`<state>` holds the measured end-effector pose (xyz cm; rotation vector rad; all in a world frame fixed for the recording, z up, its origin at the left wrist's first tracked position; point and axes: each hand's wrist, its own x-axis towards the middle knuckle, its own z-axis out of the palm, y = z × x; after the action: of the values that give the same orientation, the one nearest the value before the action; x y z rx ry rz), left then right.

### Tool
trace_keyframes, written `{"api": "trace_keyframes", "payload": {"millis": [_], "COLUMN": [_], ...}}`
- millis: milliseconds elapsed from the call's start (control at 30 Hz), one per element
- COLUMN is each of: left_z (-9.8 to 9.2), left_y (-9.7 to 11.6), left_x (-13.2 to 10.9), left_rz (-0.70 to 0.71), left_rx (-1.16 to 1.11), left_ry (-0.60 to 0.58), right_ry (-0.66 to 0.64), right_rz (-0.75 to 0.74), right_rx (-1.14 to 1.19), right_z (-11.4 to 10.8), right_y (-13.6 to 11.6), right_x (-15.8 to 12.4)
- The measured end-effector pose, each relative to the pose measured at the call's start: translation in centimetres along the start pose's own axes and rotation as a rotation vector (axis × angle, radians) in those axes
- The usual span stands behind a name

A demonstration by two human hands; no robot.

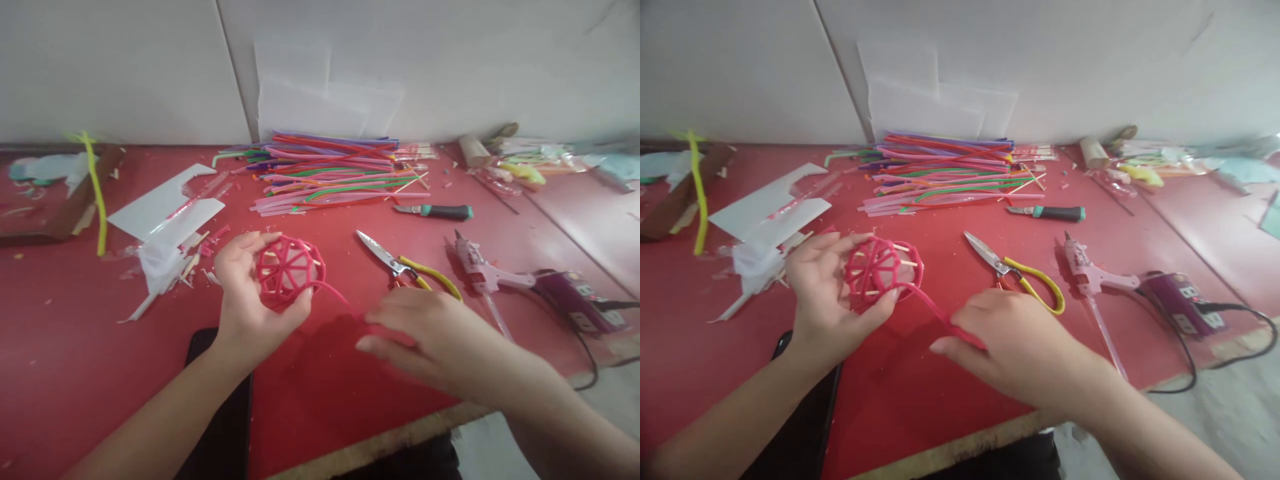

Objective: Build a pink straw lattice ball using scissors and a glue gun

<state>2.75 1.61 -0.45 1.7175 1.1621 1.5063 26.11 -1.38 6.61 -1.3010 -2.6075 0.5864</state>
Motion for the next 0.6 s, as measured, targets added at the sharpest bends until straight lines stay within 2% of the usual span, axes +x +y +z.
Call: {"api": "trace_keyframes", "payload": {"millis": [33,100,167,233,333,400,500,600], "left_z": [0.0,0.0,-0.1,-0.1,-0.1,0.0,0.0,0.0], "left_y": [0.0,0.1,0.3,0.4,0.7,0.9,1.1,1.2], "left_x": [-0.1,-0.3,-0.4,-0.5,-0.5,-0.5,-0.6,-0.7], "left_rz": [-0.006,0.012,0.059,0.096,0.101,0.117,0.155,0.135], "left_rx": [-0.016,-0.040,-0.056,-0.072,-0.109,-0.148,-0.174,-0.166], "left_ry": [-0.027,-0.076,-0.122,-0.152,-0.185,-0.209,-0.235,-0.238], "right_ry": [-0.017,0.172,0.387,0.525,0.443,0.406,0.417,0.575], "right_rz": [0.065,0.299,0.590,0.725,0.769,0.747,0.670,0.614], "right_rx": [0.042,0.052,-0.072,-0.255,-0.266,-0.203,-0.143,-0.191], "right_z": [-0.6,-1.6,-2.2,-2.5,-2.5,-2.2,-1.9,-2.3], "right_y": [1.1,4.3,8.6,13.1,18.3,20.1,21.0,21.1], "right_x": [-0.7,-2.5,-4.7,-6.9,-9.6,-10.6,-11.0,-10.9]}}
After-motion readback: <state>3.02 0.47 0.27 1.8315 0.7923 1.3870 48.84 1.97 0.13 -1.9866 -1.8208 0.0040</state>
